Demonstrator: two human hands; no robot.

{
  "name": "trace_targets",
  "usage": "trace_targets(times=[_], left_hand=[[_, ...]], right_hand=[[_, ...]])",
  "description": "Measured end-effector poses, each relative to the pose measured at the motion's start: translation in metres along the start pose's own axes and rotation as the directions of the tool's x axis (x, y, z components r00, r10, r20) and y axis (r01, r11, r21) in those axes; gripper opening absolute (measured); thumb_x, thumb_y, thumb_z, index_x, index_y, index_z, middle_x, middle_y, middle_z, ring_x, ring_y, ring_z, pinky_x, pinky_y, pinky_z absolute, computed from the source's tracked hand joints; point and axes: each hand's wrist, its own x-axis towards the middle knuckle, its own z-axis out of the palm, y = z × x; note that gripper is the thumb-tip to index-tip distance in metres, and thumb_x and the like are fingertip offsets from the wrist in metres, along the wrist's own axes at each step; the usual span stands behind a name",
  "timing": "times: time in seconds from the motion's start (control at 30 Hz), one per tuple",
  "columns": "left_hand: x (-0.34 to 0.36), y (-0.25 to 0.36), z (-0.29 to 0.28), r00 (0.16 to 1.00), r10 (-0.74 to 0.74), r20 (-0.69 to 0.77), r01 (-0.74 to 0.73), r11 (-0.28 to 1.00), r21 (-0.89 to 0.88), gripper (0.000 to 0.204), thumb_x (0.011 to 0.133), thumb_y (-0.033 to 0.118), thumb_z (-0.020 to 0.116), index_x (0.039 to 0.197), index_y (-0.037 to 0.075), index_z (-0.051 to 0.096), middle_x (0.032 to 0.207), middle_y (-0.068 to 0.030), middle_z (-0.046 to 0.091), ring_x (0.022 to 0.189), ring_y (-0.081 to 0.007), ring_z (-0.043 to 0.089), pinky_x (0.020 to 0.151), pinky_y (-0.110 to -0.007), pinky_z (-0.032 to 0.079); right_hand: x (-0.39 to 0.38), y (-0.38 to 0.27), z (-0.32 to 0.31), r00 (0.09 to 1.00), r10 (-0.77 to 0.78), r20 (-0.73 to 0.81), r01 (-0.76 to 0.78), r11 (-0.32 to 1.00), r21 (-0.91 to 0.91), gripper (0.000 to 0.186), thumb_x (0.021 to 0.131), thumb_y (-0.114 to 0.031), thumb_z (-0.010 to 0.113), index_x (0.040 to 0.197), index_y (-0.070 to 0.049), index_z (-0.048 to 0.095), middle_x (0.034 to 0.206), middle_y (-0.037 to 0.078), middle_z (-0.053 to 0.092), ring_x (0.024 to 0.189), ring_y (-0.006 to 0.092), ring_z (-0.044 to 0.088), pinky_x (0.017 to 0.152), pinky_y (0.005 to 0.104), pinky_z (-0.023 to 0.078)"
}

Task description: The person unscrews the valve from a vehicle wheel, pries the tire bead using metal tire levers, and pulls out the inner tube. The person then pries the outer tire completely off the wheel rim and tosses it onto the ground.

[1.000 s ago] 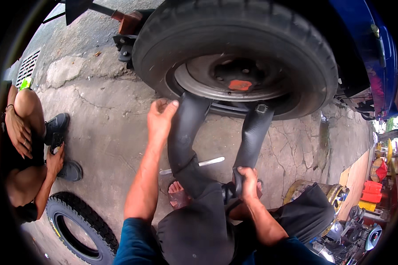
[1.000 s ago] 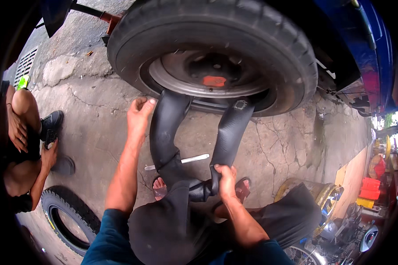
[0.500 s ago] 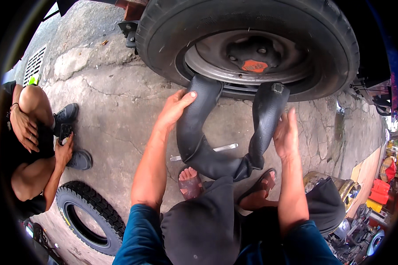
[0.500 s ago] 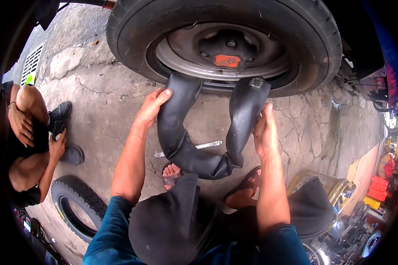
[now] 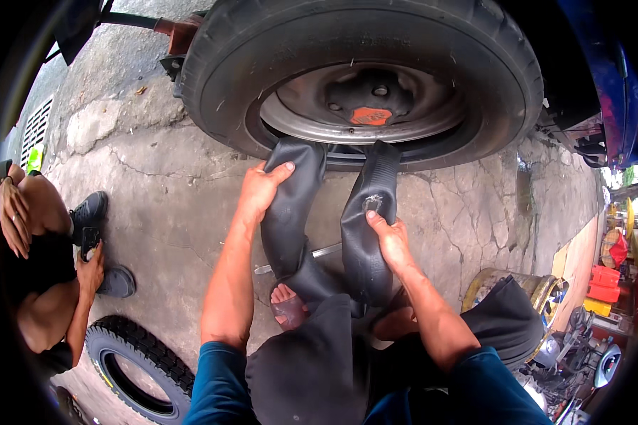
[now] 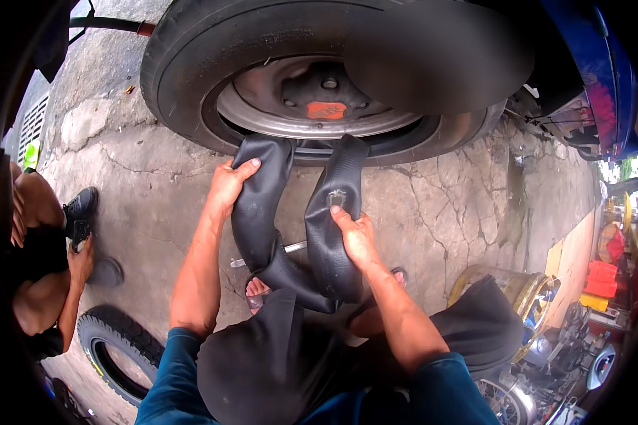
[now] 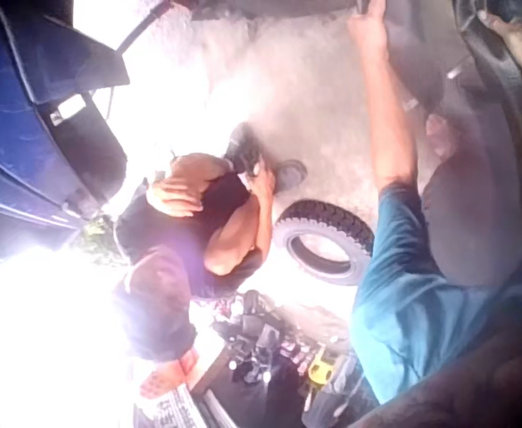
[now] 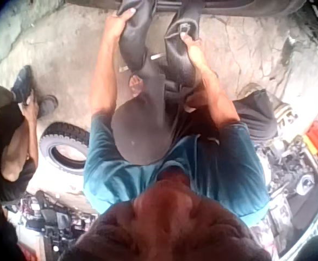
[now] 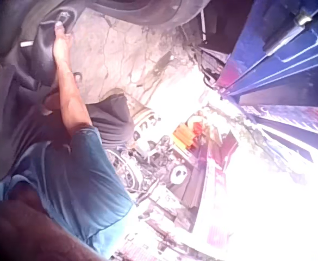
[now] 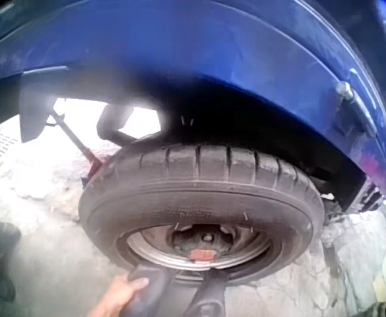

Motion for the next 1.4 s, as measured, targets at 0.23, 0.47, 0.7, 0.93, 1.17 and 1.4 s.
trace_targets(times=[0.23, 0.47, 0.7, 0.93, 1.17, 1.4], left_hand=[[-0.079, -0.033, 0.065, 0.999, 0.037, 0.013, -0.039, 0.971, 0.235, 0.032, 0.087, 0.029, 0.063, 0.082, -0.003, 0.064, 0.064, -0.0052, 0.06, 0.06, -0.0112, 0.053, 0.056, -0.031, 0.044], [-0.08, -0.044, 0.062, 0.991, 0.022, 0.132, -0.063, 0.946, 0.318, 0.03, 0.087, 0.03, 0.062, 0.093, 0.001, 0.065, 0.07, -0.0092, 0.064, 0.065, -0.0175, 0.059, 0.065, -0.035, 0.047], [-0.089, -0.012, 0.061, 0.996, 0.029, 0.079, -0.074, 0.747, 0.66, 0.032, 0.085, 0.036, 0.056, 0.095, 0.007, 0.065, 0.079, -0.02, 0.065, 0.08, -0.0373, 0.063, 0.073, -0.043, 0.048], [-0.109, 0.044, 0.013, 0.925, 0.311, 0.219, -0.298, 0.233, 0.926, 0.032, 0.083, 0.03, 0.058, 0.085, -0.003, 0.062, 0.077, -0.024, 0.064, 0.071, -0.0409, 0.063, 0.066, -0.049, 0.049], [-0.084, 0.068, 0.064, 0.393, 0.771, 0.502, -0.679, -0.125, 0.724, 0.036, 0.066, 0.003, 0.068, 0.099, -0.001, 0.053, 0.103, -0.0175, 0.052, 0.096, -0.0356, 0.05, 0.084, -0.045, 0.04], [-0.029, 0.047, 0.095, 0.511, 0.657, 0.555, -0.669, -0.102, 0.736, 0.026, 0.07, 0.003, 0.06, 0.095, 0.0, 0.058, 0.095, -0.0167, 0.059, 0.09, -0.0332, 0.057, 0.08, -0.042, 0.046]], right_hand=[[0.013, -0.021, -0.019, 0.571, -0.756, -0.319, 0.549, 0.641, -0.537, 0.023, 0.083, -0.002, 0.052, 0.105, 0.002, 0.057, 0.101, 0.013, 0.059, 0.096, 0.0215, 0.056, 0.085, 0.0313, 0.044], [0.08, -0.048, 0.065, 0.696, -0.595, 0.403, 0.574, 0.123, -0.81, 0.04, 0.074, 0.0, 0.048, 0.114, 0.003, 0.054, 0.11, 0.021, 0.055, 0.108, 0.0365, 0.05, 0.096, 0.0398, 0.039], [0.093, -0.053, 0.067, 0.65, -0.453, 0.61, 0.475, -0.385, -0.791, 0.03, 0.077, -0.01, 0.051, 0.105, -0.001, 0.058, 0.105, 0.013, 0.059, 0.104, 0.028, 0.052, 0.091, 0.0383, 0.038], [0.05, -0.035, 0.057, 0.72, -0.396, 0.57, 0.487, -0.297, -0.821, 0.028, 0.072, -0.025, 0.063, 0.095, -0.01, 0.065, 0.094, 0.006, 0.058, 0.096, 0.0216, 0.052, 0.085, 0.0349, 0.037], [0.077, -0.024, 0.078, 0.661, -0.568, 0.49, 0.49, -0.167, -0.855, 0.05, 0.078, -0.024, 0.058, 0.123, -0.003, 0.053, 0.133, 0.017, 0.043, 0.126, 0.0321, 0.037, 0.104, 0.0389, 0.031], [0.103, -0.034, 0.086, 0.695, -0.342, 0.633, 0.564, -0.287, -0.774, 0.06, 0.079, -0.025, 0.057, 0.131, 0.002, 0.043, 0.138, 0.022, 0.039, 0.132, 0.0334, 0.034, 0.109, 0.0378, 0.027]])
